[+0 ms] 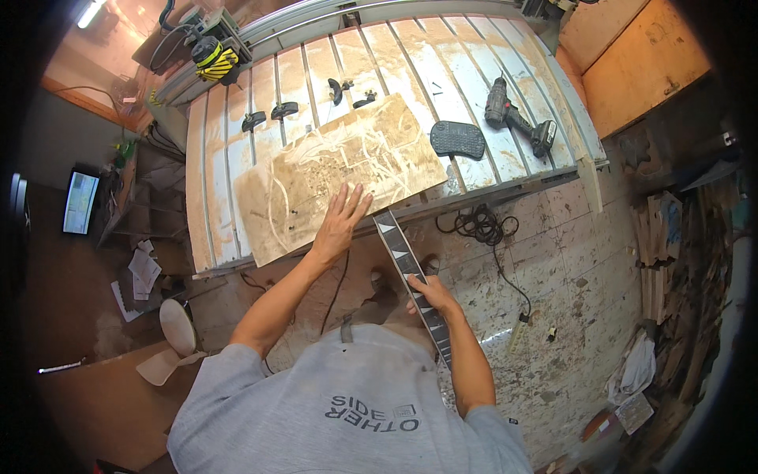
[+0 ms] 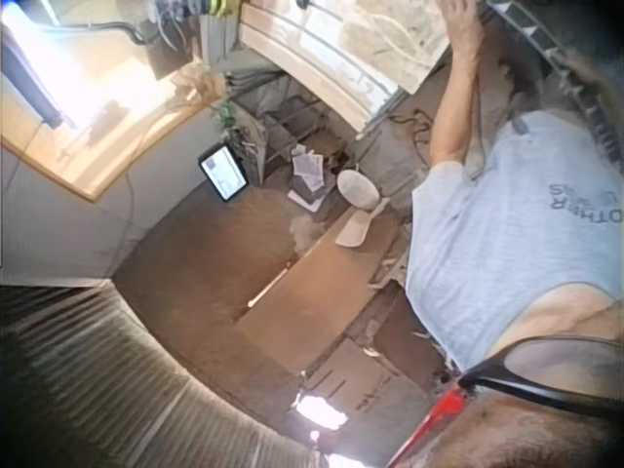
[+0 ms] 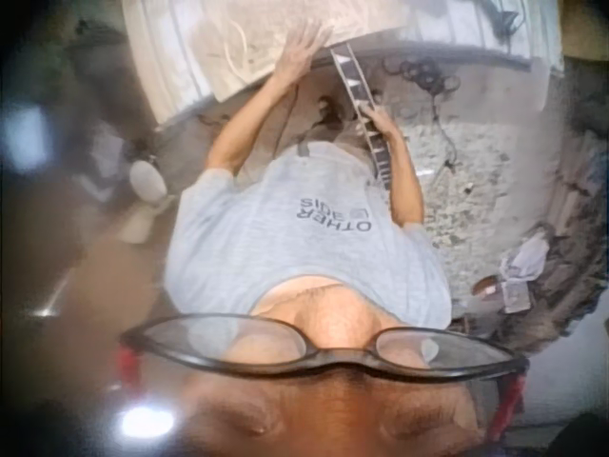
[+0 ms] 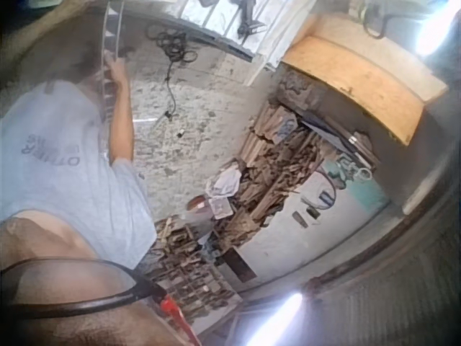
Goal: The person marks a wooden guitar neck blank with a ruler and pen, carries it across a workshop, and uses a handheld power drill to secure a workpiece to a CNC machine bed.
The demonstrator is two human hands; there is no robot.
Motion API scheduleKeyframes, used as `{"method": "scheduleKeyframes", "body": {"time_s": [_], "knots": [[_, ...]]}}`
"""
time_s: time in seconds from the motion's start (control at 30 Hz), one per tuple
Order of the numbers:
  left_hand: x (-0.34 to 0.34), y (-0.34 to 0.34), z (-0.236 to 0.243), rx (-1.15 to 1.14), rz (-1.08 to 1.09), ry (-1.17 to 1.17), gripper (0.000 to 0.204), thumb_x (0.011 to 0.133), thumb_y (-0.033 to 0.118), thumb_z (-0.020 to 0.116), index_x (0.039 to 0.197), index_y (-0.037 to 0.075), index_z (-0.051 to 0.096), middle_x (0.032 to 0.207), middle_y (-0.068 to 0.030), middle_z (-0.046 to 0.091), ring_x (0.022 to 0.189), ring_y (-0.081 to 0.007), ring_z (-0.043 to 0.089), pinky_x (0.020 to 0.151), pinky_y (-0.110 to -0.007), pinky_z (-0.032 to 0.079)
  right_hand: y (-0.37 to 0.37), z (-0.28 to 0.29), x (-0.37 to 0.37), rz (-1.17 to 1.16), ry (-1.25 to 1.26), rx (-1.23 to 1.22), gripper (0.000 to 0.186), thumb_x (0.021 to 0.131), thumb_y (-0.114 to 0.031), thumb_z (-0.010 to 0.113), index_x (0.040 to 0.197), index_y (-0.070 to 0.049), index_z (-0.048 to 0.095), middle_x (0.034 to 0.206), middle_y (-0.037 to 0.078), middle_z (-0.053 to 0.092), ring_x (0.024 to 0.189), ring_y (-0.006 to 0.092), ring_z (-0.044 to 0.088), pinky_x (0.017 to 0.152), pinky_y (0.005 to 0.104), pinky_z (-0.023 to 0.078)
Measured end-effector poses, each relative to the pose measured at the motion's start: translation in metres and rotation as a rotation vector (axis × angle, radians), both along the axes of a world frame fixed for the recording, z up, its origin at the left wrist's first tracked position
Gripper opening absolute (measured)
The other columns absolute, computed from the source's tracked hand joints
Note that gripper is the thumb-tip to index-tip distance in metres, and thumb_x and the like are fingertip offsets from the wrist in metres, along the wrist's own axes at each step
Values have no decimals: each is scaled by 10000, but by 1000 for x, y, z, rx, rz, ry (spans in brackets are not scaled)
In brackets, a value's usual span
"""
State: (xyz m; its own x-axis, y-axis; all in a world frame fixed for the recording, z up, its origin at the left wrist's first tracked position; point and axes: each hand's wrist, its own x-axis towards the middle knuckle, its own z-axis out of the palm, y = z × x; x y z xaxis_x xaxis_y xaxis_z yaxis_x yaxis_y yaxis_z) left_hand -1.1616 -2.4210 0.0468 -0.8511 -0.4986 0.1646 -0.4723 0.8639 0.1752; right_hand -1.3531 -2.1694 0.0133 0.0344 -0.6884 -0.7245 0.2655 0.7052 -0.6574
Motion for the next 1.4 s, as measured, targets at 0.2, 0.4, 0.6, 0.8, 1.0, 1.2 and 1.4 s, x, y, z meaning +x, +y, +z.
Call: {"method": "scheduleKeyframes", "body": {"time_s": [0.2,0.4,0.6,0.8,1.0,1.2,1.4], "knots": [[4,1,1,12,-56,-16,820,835,-49,571,1601,150,355,1673,-115,298,1534,-426,251,1216,-570,298,0,-5,1,19,-26,1,673,982,-615,592,985,58,608,751,208,718,627,275,742,531,359,594],[7,-5,5,27,-80,-8,816,827,-54,572,1592,140,368,1668,-101,316,1527,-416,277,1224,-572,280,-11,9,-2,29,-37,35,671,952,-635,627,965,37,632,718,185,708,606,244,728,540,339,582],[5,-6,12,27,-85,-25,807,799,6,639,1565,131,416,1644,-102,361,1509,-410,314,1215,-548,311,-7,-8,-4,19,-53,50,706,940,-663,622,952,42,641,725,184,713,613,251,730,540,342,582],[-2,-10,39,173,-65,186,627,804,98,697,1421,86,590,1498,-119,545,1409,-401,449,1157,-484,404,-10,-6,-7,61,-40,42,729,972,-655,570,922,70,624,771,227,720,666,297,748,575,378,614],[-7,-24,17,271,-9,317,551,809,148,721,1345,48,636,1367,-106,647,1287,-367,551,1103,-444,453,-13,-1,-5,48,-57,45,700,982,-633,572,941,64,617,761,221,718,659,291,746,563,368,609],[2,-18,35,100,-94,177,614,795,17,678,1401,63,594,1483,-76,554,1338,-344,494,1124,-444,430,-6,-6,2,-20,24,34,651,976,-616,602,931,33,618,700,181,696,594,257,723,521,350,588],[6,-19,13,-3,-111,194,692,755,-50,686,1426,80,582,1514,-60,533,1351,-347,482,1142,-442,427,-5,-4,-3,-80,41,34,634,957,-608,639,947,25,603,692,172,683,552,245,704,507,359,588]]}}
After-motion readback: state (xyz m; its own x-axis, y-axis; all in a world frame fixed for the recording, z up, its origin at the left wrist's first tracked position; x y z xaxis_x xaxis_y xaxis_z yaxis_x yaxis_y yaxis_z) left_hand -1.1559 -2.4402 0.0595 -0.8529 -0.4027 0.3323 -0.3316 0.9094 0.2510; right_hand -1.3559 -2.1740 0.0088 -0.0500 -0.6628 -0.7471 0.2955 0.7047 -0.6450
